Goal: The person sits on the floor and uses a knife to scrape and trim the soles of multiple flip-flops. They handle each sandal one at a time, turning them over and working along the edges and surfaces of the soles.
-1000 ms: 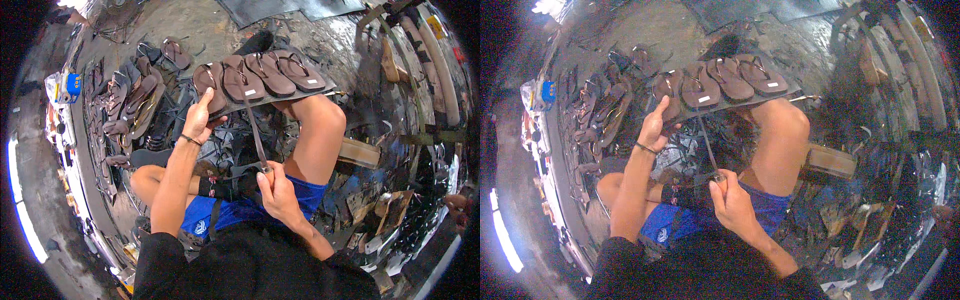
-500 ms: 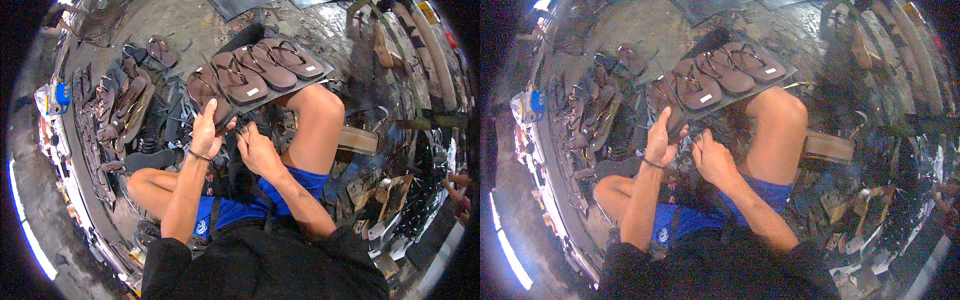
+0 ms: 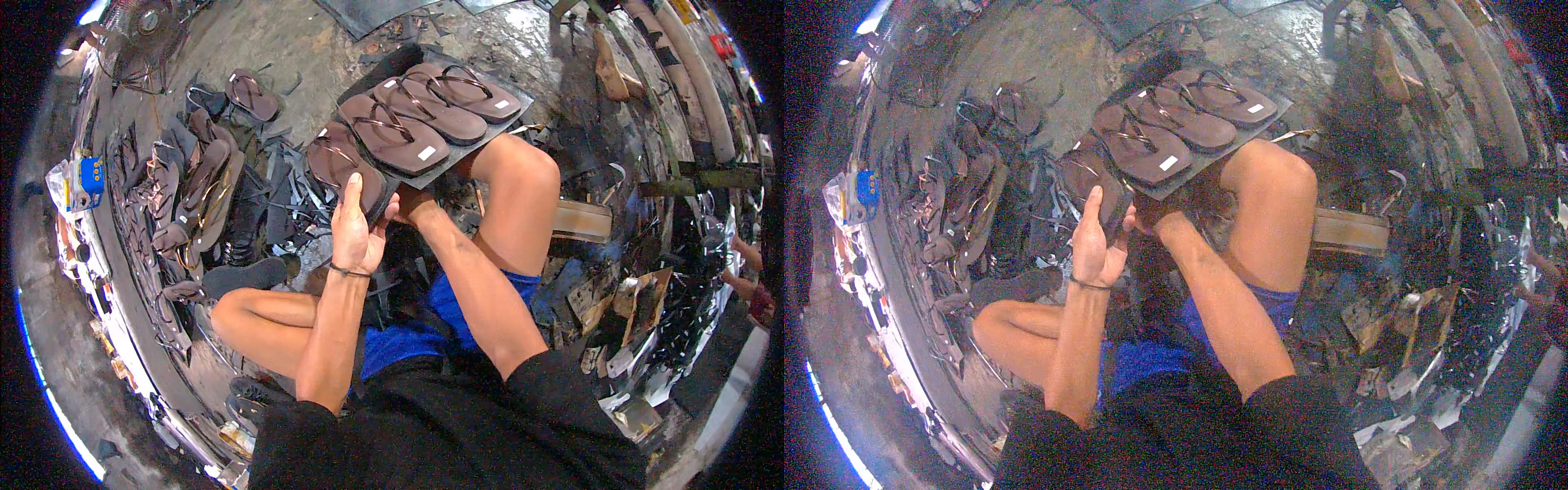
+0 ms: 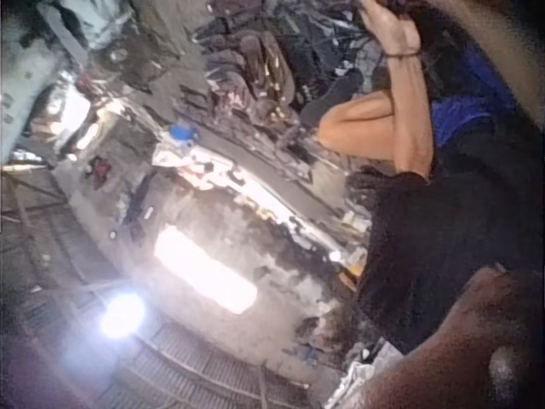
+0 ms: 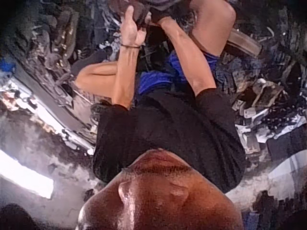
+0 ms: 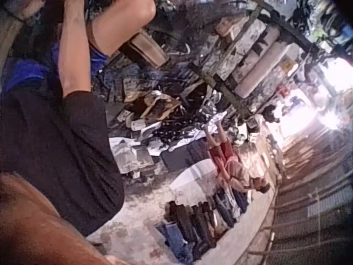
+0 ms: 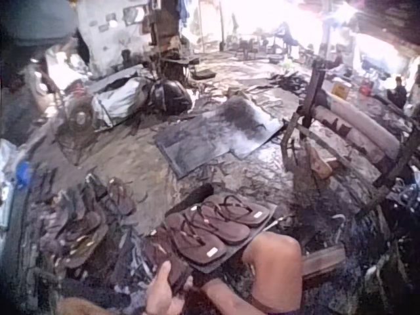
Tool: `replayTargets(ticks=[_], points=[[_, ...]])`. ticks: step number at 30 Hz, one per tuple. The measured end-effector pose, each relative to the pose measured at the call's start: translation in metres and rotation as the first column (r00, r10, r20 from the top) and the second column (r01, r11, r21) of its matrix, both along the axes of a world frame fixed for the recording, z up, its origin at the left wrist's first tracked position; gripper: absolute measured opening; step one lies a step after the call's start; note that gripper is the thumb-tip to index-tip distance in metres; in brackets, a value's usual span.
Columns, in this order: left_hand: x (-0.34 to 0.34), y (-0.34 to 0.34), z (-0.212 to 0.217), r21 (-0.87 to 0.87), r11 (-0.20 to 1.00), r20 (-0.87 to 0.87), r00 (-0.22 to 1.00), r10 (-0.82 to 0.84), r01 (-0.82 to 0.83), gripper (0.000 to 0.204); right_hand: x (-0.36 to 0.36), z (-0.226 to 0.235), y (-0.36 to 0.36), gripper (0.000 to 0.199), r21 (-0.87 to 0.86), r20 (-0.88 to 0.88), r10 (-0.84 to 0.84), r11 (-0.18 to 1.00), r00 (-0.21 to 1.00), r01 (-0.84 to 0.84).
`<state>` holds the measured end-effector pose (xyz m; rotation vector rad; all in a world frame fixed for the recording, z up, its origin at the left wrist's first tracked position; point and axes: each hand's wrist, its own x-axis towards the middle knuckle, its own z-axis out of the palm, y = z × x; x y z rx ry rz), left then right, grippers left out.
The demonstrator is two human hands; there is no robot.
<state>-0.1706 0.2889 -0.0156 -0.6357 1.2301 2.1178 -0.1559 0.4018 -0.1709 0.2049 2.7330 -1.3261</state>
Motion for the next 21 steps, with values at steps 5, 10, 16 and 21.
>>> replayTargets(ticks=[5, 10, 16, 21], points=[[0.014, -0.024, 0.018, 0.009, 1.000, 0.021, 1.000, 0.017, -0.017, 0.028, -0.057, -0.012, -0.008, 0.037, -0.256, 0.116, -0.077, 0.961, 0.990, 0.105], [0.061, -0.070, 0.049, 0.074, 0.987, -0.106, 0.983, 0.147, -0.139, 0.039, -0.101, -0.014, -0.061, 0.050, -0.243, -0.054, -0.192, 0.954, 0.980, 0.173], [0.084, -0.135, 0.050, 0.233, 0.937, -0.118, 0.949, 0.294, -0.261, 0.044, 0.001, 0.147, -0.069, 0.036, -0.698, 0.160, -0.189, 0.672, 0.969, 0.247], [0.118, -0.140, 0.066, 0.010, 0.903, -0.210, 0.882, 0.423, -0.430, 0.027, 0.114, 0.195, -0.042, 0.036, -0.575, -0.047, 0.081, 0.813, 0.996, -0.093]])
